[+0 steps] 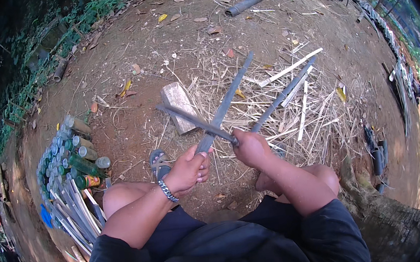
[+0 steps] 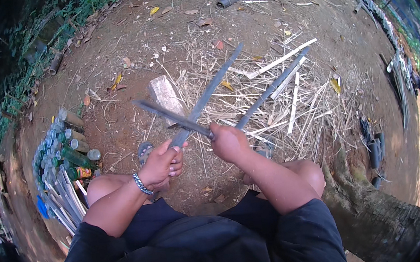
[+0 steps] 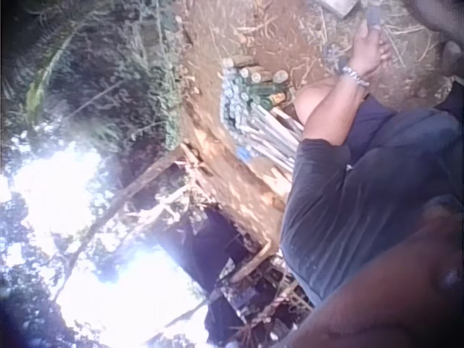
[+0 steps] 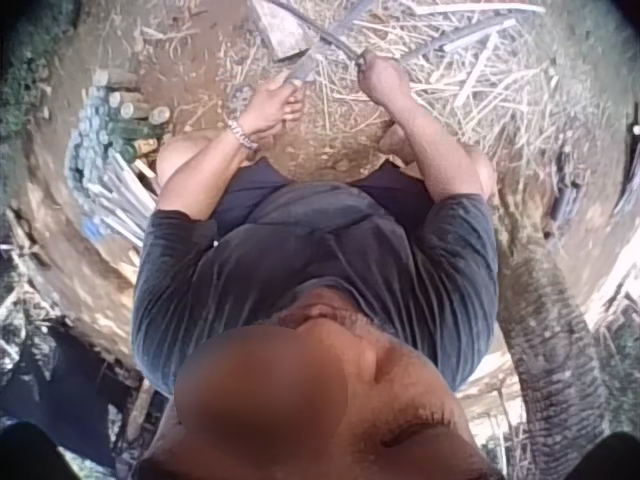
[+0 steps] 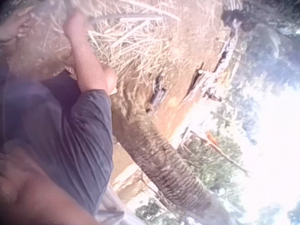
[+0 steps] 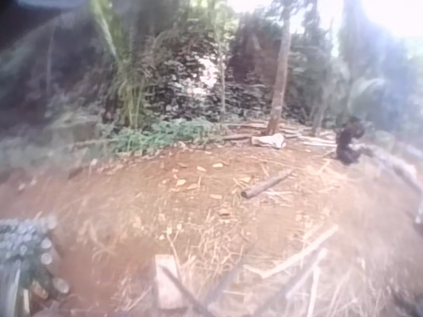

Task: The person shaves a long bamboo strip with a machete while holding it against a wooden block, working in an outdoor manufacturing area.

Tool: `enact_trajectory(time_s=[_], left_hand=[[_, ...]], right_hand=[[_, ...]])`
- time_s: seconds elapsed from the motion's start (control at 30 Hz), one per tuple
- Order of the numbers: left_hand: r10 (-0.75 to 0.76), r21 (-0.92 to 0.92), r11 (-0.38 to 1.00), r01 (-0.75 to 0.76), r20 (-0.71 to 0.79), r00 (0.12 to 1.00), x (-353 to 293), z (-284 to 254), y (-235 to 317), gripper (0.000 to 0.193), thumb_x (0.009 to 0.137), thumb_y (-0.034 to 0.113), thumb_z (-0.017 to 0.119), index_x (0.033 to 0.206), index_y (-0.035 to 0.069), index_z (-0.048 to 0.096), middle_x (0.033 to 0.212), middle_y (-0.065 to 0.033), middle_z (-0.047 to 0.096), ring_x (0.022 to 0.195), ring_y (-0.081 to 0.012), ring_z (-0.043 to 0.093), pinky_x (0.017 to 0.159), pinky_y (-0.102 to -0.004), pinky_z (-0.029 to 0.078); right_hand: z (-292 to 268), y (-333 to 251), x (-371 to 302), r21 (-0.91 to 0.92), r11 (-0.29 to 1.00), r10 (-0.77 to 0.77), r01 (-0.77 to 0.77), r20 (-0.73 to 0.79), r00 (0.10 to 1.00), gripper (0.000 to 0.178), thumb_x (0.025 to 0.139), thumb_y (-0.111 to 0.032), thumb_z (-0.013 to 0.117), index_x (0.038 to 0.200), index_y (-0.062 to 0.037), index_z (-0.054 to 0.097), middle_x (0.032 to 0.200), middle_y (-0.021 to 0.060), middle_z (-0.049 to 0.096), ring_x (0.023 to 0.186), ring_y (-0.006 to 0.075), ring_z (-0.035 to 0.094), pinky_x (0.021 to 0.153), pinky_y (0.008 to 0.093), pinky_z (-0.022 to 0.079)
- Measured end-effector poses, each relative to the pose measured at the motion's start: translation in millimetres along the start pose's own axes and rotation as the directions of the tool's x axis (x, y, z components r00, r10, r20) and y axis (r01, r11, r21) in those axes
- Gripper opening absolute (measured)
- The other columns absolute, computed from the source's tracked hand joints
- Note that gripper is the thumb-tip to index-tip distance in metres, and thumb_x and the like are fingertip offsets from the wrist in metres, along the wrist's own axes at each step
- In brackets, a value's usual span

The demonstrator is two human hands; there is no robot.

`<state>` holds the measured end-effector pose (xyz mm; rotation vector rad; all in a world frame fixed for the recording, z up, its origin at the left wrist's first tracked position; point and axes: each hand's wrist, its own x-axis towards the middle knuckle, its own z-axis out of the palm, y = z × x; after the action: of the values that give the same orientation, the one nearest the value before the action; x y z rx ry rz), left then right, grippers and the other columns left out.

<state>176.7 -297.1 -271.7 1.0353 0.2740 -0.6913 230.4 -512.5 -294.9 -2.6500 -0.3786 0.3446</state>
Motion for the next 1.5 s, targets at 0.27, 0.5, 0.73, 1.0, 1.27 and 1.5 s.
enact_trajectory(time_s=[0.27,0.5,0.73,1.0,1.27,1.5], left_hand=[[0.013,-0.124,0.992,-0.011,0.018,1.0,15.8,-5.8,-2.8,0.014,0.1,0.014,0.038,0.109,0.006,0.046,0.068,0.0035,0.036,0.051,-0.0058,0.032,0.047,-0.0223,0.031],[0.034,-0.098,0.995,-0.031,0.026,0.999,4.2,6.7,7.1,0.022,0.1,0.013,0.038,0.119,0.004,0.044,0.067,0.0029,0.034,0.05,-0.0055,0.031,0.046,-0.0212,0.03],[-0.009,0.096,0.995,0.01,-0.009,1.0,2.9,12.4,5.0,0.025,0.1,0.013,0.038,0.122,0.003,0.041,0.067,0.0025,0.034,0.05,-0.0054,0.031,0.046,-0.0218,0.032],[0.039,0.235,0.972,-0.03,-0.034,0.999,10.2,10.3,-1.0,0.023,0.1,0.014,0.039,0.12,0.005,0.042,0.067,0.003,0.038,0.051,-0.0046,0.034,0.045,-0.0207,0.032],[0.063,0.345,0.938,-0.046,-0.038,0.997,8.7,11.6,-1.0,0.021,0.099,0.013,0.04,0.119,0.006,0.043,0.066,0.0042,0.038,0.05,-0.0039,0.033,0.044,-0.0215,0.032],[0.056,0.316,0.948,-0.045,-0.028,0.998,3.6,5.6,-10.9,0.02,0.099,0.012,0.039,0.118,0.007,0.044,0.066,0.004,0.037,0.048,-0.0044,0.033,0.044,-0.0212,0.032]], right_hand=[[2.9,4.3,-4.3,-0.024,0.993,-0.115,0.115,-0.003,0.993,0.012,0.079,-0.015,0.059,0.09,-0.0101,0.056,0.078,0.015,0.066,0.077,0.0372,0.065,0.068,0.0478,0.051],[1.1,11.1,1.4,-0.016,0.996,-0.083,0.082,-0.094,0.992,0.012,0.08,-0.014,0.06,0.09,-0.0092,0.057,0.078,0.0146,0.065,0.077,0.0357,0.065,0.069,0.0479,0.051],[-9.8,8.2,-2.3,-0.039,0.998,-0.051,0.051,0.017,0.999,0.014,0.081,-0.011,0.055,0.094,-0.0074,0.057,0.082,0.0179,0.066,0.081,0.0375,0.065,0.073,0.0487,0.05],[-9.6,3.5,-0.4,-0.004,0.994,-0.108,0.107,-0.025,0.994,0.012,0.08,-0.012,0.056,0.091,-0.0095,0.056,0.082,0.0156,0.066,0.079,0.0361,0.066,0.07,0.0478,0.051],[-1.2,12.9,2.8,-0.081,0.99,-0.116,0.112,-0.059,0.991,0.015,0.077,-0.015,0.06,0.092,-0.0111,0.057,0.077,0.0139,0.065,0.075,0.0361,0.065,0.066,0.0484,0.051],[1.5,25.8,4.7,-0.026,1.0,0.008,-0.009,-0.041,0.999,0.01,0.08,-0.015,0.058,0.089,-0.011,0.056,0.078,0.0158,0.066,0.076,0.0368,0.065,0.069,0.0484,0.051]])
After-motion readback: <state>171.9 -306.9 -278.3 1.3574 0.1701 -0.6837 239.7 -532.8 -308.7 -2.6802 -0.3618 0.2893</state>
